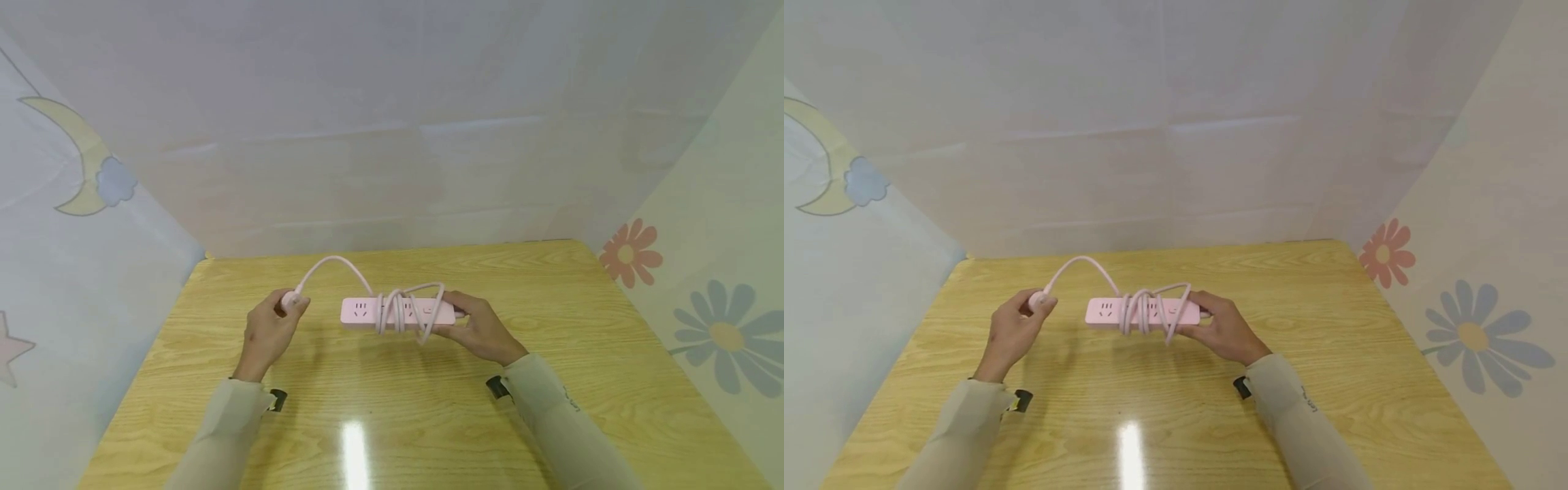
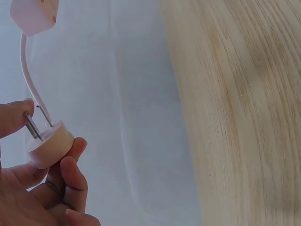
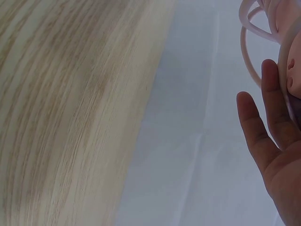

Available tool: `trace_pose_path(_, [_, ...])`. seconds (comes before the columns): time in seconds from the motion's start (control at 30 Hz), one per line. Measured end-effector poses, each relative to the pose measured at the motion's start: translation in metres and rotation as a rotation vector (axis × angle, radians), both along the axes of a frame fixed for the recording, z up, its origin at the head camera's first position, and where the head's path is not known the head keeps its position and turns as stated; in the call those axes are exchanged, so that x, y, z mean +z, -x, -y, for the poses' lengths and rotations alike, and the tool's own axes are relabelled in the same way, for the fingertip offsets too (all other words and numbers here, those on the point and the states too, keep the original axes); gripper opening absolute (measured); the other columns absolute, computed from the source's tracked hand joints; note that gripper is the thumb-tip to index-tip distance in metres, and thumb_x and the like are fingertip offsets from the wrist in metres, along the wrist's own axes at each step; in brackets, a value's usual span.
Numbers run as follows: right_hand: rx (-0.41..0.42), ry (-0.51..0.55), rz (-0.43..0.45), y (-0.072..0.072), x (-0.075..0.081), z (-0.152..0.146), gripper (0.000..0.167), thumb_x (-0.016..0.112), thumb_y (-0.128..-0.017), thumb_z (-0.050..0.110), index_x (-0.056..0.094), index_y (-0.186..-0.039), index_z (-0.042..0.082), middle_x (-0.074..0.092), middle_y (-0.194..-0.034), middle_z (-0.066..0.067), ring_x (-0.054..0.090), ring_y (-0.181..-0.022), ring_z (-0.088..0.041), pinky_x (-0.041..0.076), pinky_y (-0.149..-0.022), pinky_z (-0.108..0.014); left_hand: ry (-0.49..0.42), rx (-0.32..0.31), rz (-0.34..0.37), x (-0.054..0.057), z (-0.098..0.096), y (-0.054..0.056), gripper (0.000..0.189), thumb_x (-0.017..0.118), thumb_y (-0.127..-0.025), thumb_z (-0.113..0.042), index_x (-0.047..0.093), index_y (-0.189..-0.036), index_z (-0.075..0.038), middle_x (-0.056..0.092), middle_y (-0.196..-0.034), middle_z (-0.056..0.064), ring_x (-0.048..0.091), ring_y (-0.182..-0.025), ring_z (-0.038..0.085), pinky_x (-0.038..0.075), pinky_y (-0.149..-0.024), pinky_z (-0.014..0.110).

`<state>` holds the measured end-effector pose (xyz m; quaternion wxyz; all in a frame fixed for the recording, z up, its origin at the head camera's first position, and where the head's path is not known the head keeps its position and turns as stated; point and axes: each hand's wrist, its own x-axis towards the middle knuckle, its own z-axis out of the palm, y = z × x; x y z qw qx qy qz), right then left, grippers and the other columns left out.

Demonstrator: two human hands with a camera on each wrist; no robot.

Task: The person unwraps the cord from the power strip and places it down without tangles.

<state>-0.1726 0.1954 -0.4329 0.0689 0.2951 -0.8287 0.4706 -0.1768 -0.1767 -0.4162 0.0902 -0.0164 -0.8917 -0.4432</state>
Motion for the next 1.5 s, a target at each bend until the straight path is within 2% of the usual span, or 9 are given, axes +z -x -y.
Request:
trace_pose_path(0.23, [-0.001,0.004,0.016,0.0,0.001,0.0,0.053,0.08,-0.086,0.009,0.06,-0.135,0.0,0.068,-0.118,-0.011,0.067,-0.098,-0.021,0.056,-0.081,-0.037,-0.016,0.003,-0.025,0.001,-0.001,-0.002,0.042,0.063,-0.1,-0.036,0.063,-0.124,-0.002,0.062,-0.09,0.011,0.053,-0.076,0.023,0.044,-0.058,0.03])
trace_pose_path(0.47, [-0.021,-0.012,0.017,-0.001,0.0,0.002,0.053,0.08,-0.085,0.006,0.059,-0.133,-0.003,0.068,-0.116,-0.012,0.067,-0.097,-0.021,0.056,-0.08,-0.037,-0.048,-0.022,-0.033,0.001,-0.002,-0.005,0.044,0.06,-0.101,-0.038,0.062,-0.126,-0.002,0.061,-0.094,0.012,0.052,-0.08,0.023,0.044,-0.067,0.035])
trace_pose_path(0.7, [-0.036,-0.005,0.023,0.0,-0.003,0.002,0.058,0.081,-0.081,-0.001,0.057,-0.133,-0.008,0.067,-0.115,-0.017,0.067,-0.096,-0.027,0.057,-0.078,-0.039,-0.06,-0.056,-0.098,0.002,-0.003,-0.007,0.043,0.059,-0.102,-0.036,0.06,-0.128,-0.001,0.063,-0.098,0.011,0.052,-0.082,0.023,0.042,-0.067,0.035])
trace_pose_path(0.83, [-0.03,-0.002,0.016,0.0,-0.003,0.002,0.058,0.081,-0.081,0.001,0.057,-0.134,-0.006,0.068,-0.115,-0.015,0.067,-0.096,-0.025,0.057,-0.078,-0.037,-0.08,-0.085,-0.116,0.001,-0.003,-0.008,0.043,0.058,-0.103,-0.035,0.059,-0.129,-0.001,0.062,-0.099,0.011,0.051,-0.082,0.024,0.041,-0.069,0.037])
trace_pose_path(1.13, [-0.019,0.009,0.011,-0.002,-0.001,0.001,0.051,0.081,-0.084,0.008,0.062,-0.13,-0.003,0.068,-0.115,-0.012,0.067,-0.098,-0.023,0.057,-0.08,-0.041,-0.109,-0.168,-0.163,-0.003,-0.002,-0.011,0.038,0.059,-0.103,-0.027,0.059,-0.127,0.002,0.063,-0.102,0.013,0.054,-0.091,0.024,0.042,-0.079,0.044])
trace_pose_path(1.33, [-0.03,-0.001,0.027,-0.002,-0.002,0.001,0.049,0.081,-0.085,0.01,0.063,-0.129,-0.001,0.068,-0.115,-0.01,0.068,-0.097,-0.022,0.056,-0.08,-0.035,-0.112,-0.221,-0.2,-0.005,-0.001,-0.014,0.029,0.062,-0.101,-0.019,0.063,-0.124,-0.001,0.067,-0.106,0.011,0.051,-0.089,0.02,0.036,-0.076,0.041])
trace_pose_path(1.5, [-0.031,-0.002,0.011,-0.001,-0.004,0.002,0.046,0.08,-0.085,0.01,0.064,-0.128,0.0,0.068,-0.112,-0.009,0.068,-0.097,-0.022,0.056,-0.079,-0.036,-0.109,-0.268,-0.165,-0.008,0.001,-0.016,0.029,0.067,-0.097,-0.016,0.064,-0.122,-0.002,0.068,-0.109,0.01,0.049,-0.089,0.02,0.035,-0.078,0.042])
